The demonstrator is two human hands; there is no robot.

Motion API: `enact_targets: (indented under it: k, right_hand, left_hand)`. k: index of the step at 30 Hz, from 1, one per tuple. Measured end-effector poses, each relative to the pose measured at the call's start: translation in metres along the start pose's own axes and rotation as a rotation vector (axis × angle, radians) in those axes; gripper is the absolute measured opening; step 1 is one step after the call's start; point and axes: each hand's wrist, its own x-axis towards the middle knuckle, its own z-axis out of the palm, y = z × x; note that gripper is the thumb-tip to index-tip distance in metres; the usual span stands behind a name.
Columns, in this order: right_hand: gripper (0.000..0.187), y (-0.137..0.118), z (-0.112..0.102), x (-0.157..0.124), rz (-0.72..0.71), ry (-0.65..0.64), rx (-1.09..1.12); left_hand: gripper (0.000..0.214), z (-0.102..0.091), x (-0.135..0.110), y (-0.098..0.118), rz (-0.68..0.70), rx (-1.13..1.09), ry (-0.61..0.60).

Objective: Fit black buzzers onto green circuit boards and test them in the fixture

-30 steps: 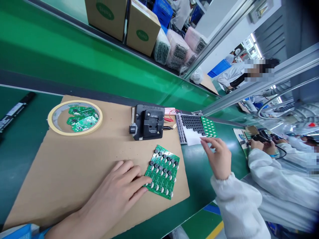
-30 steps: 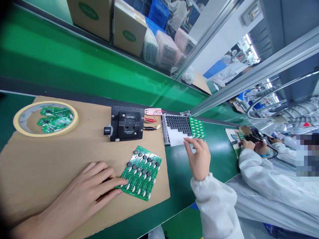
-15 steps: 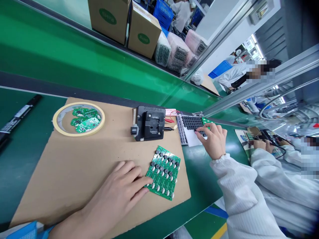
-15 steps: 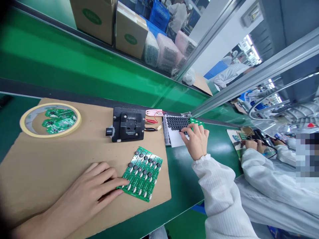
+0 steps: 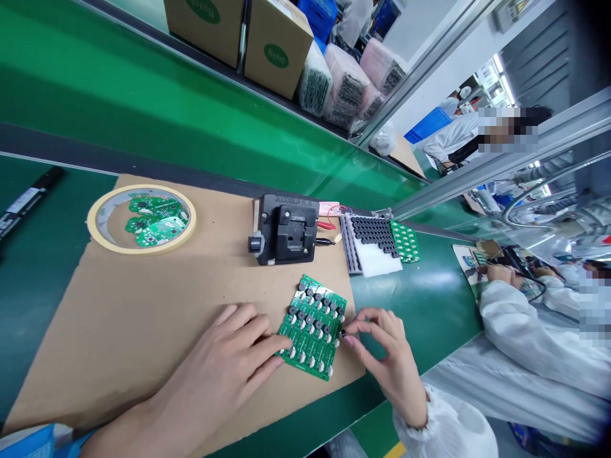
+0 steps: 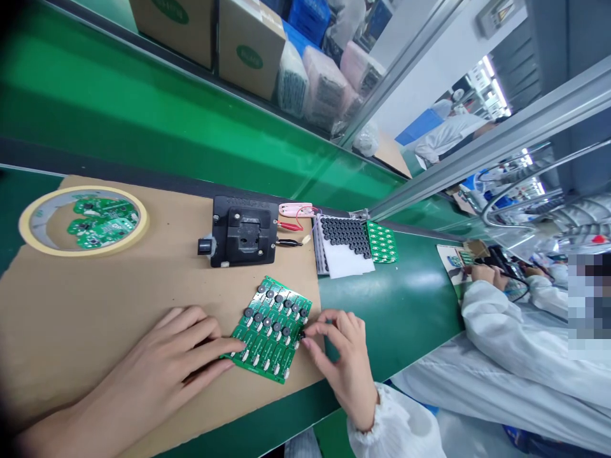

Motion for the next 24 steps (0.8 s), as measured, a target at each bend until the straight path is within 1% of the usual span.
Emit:
enact_targets:
  k: [3, 6, 14, 20, 24]
  right_hand:
    - [0.005, -0.001, 0.011, -0.008, 0.035, 0.010, 0.024]
    - [0.005, -0.001, 0.015, -0.007, 0.034, 0.032, 0.013]
    - [0.006, -0.008, 0.009, 0.000, -0.006, 0.055, -0.081]
    - [0.012, -0.016, 0.005, 0.005, -0.026, 0.077, -0.119]
    - [0.012, -0.019, 0.002, 0.007, -0.051, 0.065, -0.164]
  left_hand:
    - [0.010, 0.000, 0.001, 0.000, -0.005, 0.001, -0.004]
    - [0.011, -0.001, 0.001, 0.000, -0.003, 0.005, -0.009]
    - [0.009, 0.001, 0.000, 0.000, 0.007, -0.004, 0.001]
    - [0.009, 0.001, -0.001, 0.001, -0.007, 0.010, -0.005]
    - [0.009, 0.001, -0.001, 0.001, -0.013, 0.015, 0.001]
